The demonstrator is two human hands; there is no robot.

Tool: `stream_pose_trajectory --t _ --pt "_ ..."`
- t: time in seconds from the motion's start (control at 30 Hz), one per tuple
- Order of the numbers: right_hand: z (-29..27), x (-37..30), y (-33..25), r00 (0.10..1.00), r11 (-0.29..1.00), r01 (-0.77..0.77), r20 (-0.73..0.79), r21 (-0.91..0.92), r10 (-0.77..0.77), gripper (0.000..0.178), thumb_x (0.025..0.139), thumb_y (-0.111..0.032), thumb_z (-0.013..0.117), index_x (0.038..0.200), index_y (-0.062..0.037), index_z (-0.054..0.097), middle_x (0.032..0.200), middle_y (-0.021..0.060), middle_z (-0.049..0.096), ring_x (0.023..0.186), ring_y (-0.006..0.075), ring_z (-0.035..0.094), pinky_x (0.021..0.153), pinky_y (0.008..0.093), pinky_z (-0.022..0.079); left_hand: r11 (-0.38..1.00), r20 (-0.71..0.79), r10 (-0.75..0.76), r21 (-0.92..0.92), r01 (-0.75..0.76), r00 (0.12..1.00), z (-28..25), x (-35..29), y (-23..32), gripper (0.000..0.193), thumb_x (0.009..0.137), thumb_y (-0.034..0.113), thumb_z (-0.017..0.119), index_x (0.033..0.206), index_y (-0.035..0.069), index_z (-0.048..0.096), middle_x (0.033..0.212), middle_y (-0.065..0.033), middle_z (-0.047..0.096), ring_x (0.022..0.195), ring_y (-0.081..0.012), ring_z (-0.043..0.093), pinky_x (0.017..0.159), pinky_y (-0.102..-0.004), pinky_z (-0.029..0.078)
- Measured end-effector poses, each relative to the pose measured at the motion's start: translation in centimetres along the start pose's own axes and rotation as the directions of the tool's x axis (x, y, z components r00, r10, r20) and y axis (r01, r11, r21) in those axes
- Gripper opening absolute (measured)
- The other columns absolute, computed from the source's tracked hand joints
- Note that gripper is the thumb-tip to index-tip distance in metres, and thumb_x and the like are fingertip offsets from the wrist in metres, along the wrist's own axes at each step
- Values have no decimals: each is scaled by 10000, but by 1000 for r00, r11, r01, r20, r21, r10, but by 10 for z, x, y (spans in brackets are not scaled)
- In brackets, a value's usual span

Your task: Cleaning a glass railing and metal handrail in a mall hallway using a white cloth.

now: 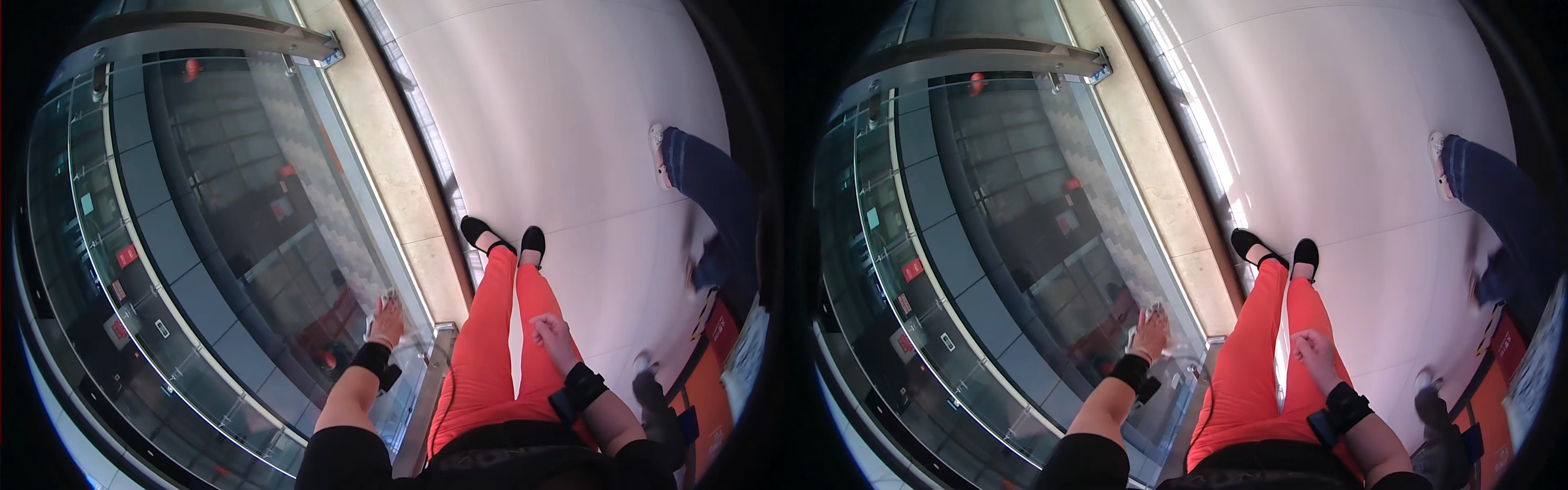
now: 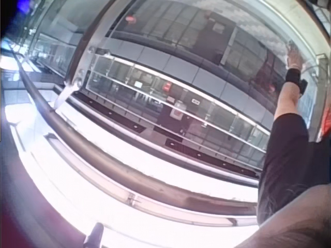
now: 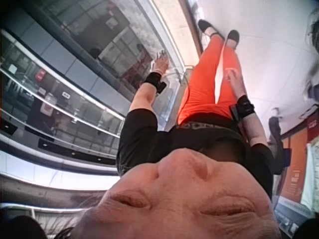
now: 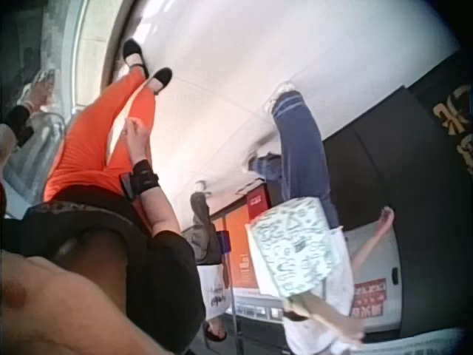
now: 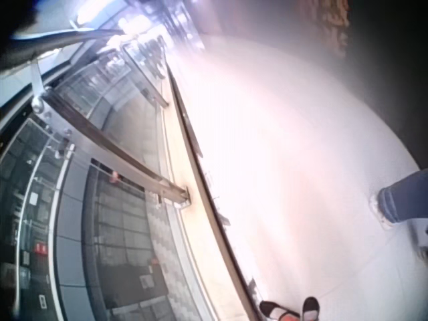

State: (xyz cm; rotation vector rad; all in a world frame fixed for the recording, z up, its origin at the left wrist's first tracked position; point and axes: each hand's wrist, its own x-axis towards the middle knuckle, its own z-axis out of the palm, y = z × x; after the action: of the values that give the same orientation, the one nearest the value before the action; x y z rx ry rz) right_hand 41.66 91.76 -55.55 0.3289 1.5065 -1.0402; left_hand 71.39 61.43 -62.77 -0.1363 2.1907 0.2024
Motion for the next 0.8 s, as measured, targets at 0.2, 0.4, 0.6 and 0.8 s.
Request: stream_pose_trajectory --t 0.2,0.4,0.6,0.8 --pt "-27 -6 6 1000 999 13 26 -50 -12 152 925 -142 501 928 -23 595 674 6 561 592 63 536 541 193 432 805 -224 -420 356 475 879 -128 44 -52 572 826 225 505 1336 -13 399 1365 -167 420 1306 -285 349 1100 -536 151" --pt "-41 -3 17 998 987 52 40 -153 -46 138 900 -161 561 908 -29 602 668 10 566 587 74 546 539 204 436 786 -289 -459 308 536 840 -157 16 -57 532 806 115 492 1323 4 432 1359 -146 402 1319 -294 323 1101 -546 147" --pt "-51 -8 27 997 989 62 56 -131 -55 132 902 -119 529 891 -10 603 665 15 563 575 78 536 528 207 436 955 245 -297 82 285 923 -37 -59 50 647 840 228 470 1414 13 264 1463 -143 291 1377 -279 227 1117 -504 122" --pt "-51 -14 31 996 988 48 84 -147 -36 126 903 -111 521 879 -16 601 661 5 556 567 71 521 528 202 420 801 -321 -542 82 593 777 -124 -4 -32 618 802 200 550 1381 81 371 1468 -64 273 1380 -287 205 1108 -550 121"
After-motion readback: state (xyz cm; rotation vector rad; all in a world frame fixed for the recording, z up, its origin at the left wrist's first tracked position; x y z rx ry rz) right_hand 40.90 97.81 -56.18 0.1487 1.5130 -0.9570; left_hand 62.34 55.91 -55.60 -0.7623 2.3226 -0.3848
